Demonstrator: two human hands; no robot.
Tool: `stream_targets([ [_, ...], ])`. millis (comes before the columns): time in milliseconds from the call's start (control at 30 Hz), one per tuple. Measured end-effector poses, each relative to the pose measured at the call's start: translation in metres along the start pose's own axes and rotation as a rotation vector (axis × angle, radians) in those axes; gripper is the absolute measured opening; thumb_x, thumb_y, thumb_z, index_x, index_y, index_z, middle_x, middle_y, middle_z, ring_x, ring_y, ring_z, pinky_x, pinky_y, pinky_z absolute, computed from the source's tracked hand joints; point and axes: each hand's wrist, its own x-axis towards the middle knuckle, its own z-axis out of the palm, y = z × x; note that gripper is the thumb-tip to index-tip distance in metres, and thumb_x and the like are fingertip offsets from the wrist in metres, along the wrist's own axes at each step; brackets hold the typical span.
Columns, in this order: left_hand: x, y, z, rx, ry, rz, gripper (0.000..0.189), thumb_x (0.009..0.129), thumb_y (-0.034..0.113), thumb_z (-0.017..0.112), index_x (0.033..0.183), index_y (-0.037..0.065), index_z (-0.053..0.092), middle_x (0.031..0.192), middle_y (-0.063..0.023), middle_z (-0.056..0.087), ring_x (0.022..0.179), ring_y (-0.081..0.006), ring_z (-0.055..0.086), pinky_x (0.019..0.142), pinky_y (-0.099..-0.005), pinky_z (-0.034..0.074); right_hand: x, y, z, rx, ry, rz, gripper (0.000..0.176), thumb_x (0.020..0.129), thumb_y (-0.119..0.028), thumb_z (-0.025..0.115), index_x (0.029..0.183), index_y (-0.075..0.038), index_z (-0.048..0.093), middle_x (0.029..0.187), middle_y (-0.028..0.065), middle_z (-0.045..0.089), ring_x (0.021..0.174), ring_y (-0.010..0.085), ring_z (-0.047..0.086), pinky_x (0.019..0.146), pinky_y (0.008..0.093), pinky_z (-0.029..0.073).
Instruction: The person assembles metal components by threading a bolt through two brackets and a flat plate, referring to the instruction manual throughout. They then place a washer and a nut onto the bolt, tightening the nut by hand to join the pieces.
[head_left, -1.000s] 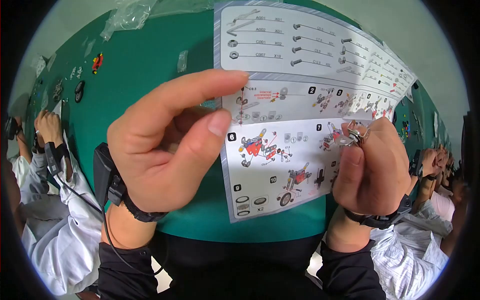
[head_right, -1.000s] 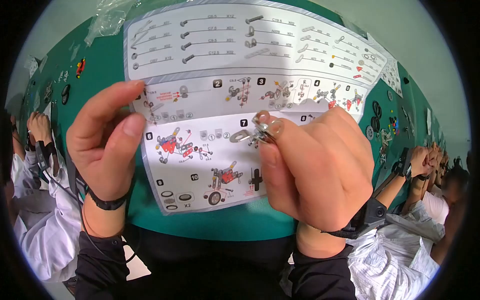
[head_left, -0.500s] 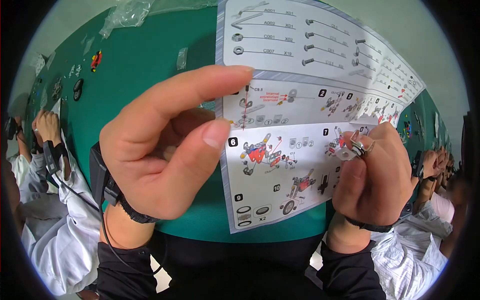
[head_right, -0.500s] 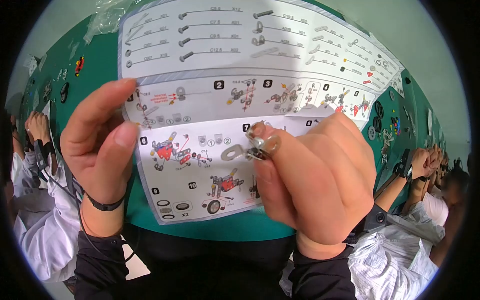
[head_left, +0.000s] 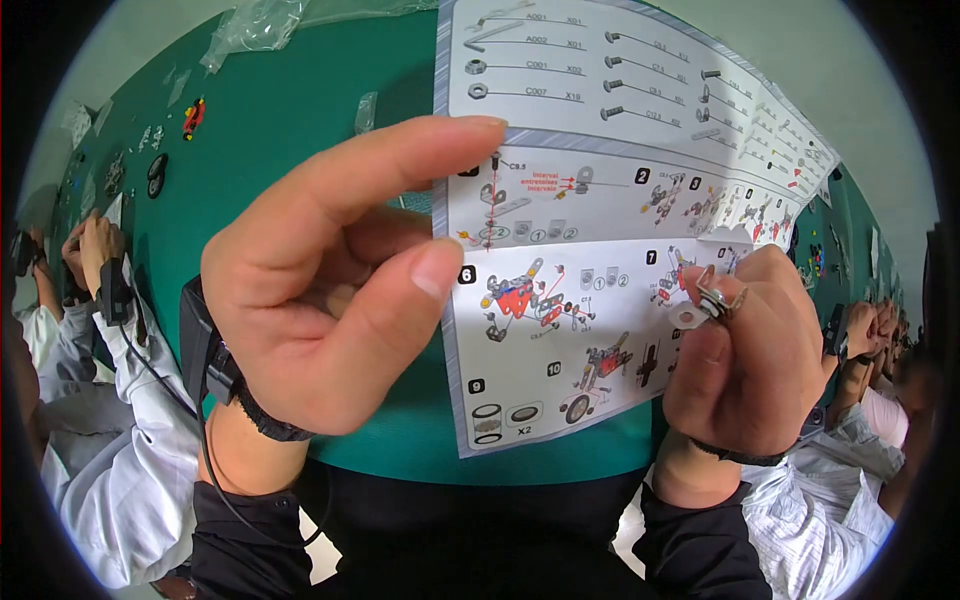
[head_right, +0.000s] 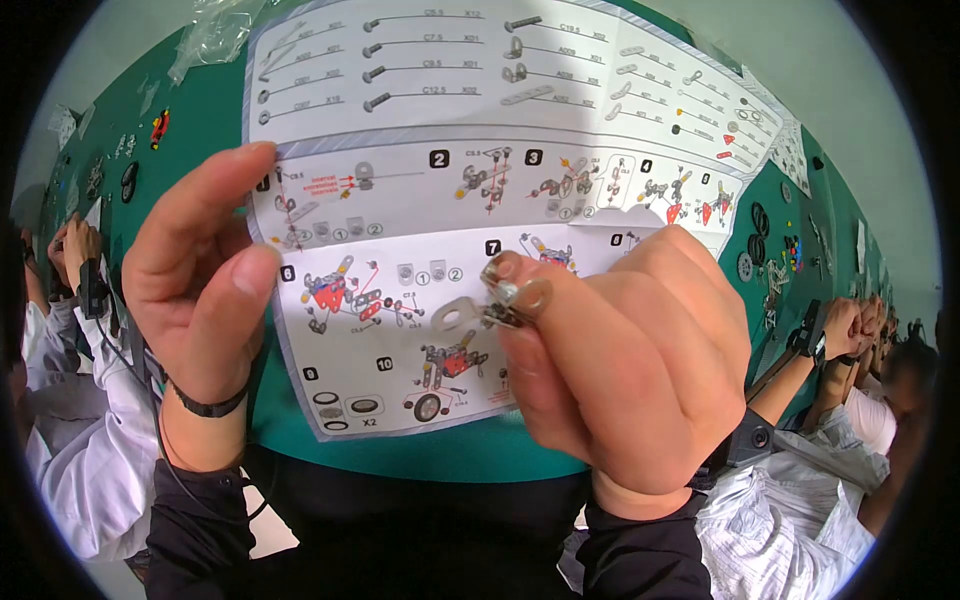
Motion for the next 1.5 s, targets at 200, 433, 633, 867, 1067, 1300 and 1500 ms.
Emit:
stream_targets([
  [200,0.0,0.001,0.002,-0.014,-0.002,-0.01,0.049,0.084,0.007,0.064,0.13,-0.008,0.054,0.129,-0.0214,0.06,0.115,-0.0253,0.061,0.101,-0.0366,0.046,-0.001,0.0,-0.001,0.015,-0.014,0.007,0.018,0.093,-0.008,0.055,0.097,0.009,0.061,0.072,0.0132,0.062,0.055,0.0215,0.048,0.051,0.0326,0.037],
  [433,0.0,-0.001,0.0,-0.01,-0.03,-0.01,0.048,0.084,0.006,0.064,0.13,-0.008,0.055,0.13,-0.021,0.06,0.116,-0.0251,0.061,0.102,-0.0365,0.045,-0.001,0.0,0.006,0.016,0.035,0.012,0.019,0.092,-0.009,0.057,0.092,0.008,0.063,0.066,0.012,0.059,0.054,0.0218,0.046,0.051,0.0325,0.037],
  [633,0.0,-0.004,-0.003,-0.022,-0.013,-0.01,0.049,0.084,0.006,0.065,0.13,-0.008,0.054,0.13,-0.0213,0.06,0.118,-0.0256,0.059,0.105,-0.0377,0.042,0.0,0.0,0.009,0.018,0.052,0.014,0.019,0.091,-0.011,0.059,0.09,0.008,0.064,0.064,0.011,0.057,0.053,0.0219,0.046,0.05,0.0325,0.035],
  [867,0.001,-0.005,-0.004,-0.015,-0.018,-0.011,0.05,0.084,0.006,0.066,0.13,-0.009,0.053,0.132,-0.0221,0.059,0.12,-0.0261,0.058,0.106,-0.0379,0.041,0.001,0.002,0.01,0.013,0.043,-0.007,0.018,0.09,-0.01,0.06,0.09,0.007,0.065,0.062,0.0092,0.055,0.051,0.0206,0.045,0.049,0.0314,0.034],
  [1067,0.001,-0.004,-0.004,-0.022,-0.016,-0.026,0.051,0.084,0.006,0.066,0.131,-0.009,0.053,0.132,-0.0225,0.058,0.121,-0.0264,0.058,0.106,-0.0384,0.041,0.002,0.001,0.01,0.013,0.044,0.005,0.017,0.09,-0.01,0.06,0.09,0.006,0.065,0.061,0.0078,0.053,0.051,0.0197,0.044,0.05,0.0309,0.034],
  [1300,0.001,-0.004,-0.005,-0.026,-0.028,-0.021,0.05,0.084,0.005,0.065,0.131,-0.009,0.053,0.132,-0.0226,0.058,0.121,-0.0265,0.058,0.107,-0.0387,0.041,0.004,-0.001,0.008,0.002,0.009,0.026,0.017,0.09,-0.011,0.06,0.088,0.005,0.065,0.06,0.0069,0.051,0.05,0.0193,0.044,0.05,0.0307,0.033],
  [1500,0.0,-0.004,-0.005,-0.03,-0.021,-0.017,0.05,0.084,0.004,0.064,0.131,-0.009,0.053,0.132,-0.0225,0.059,0.122,-0.0265,0.058,0.107,-0.0387,0.041,0.002,0.001,0.011,0.017,0.038,0.015,0.018,0.09,-0.012,0.06,0.087,0.006,0.065,0.06,0.0071,0.051,0.05,0.0196,0.044,0.049,0.0311,0.033],
])
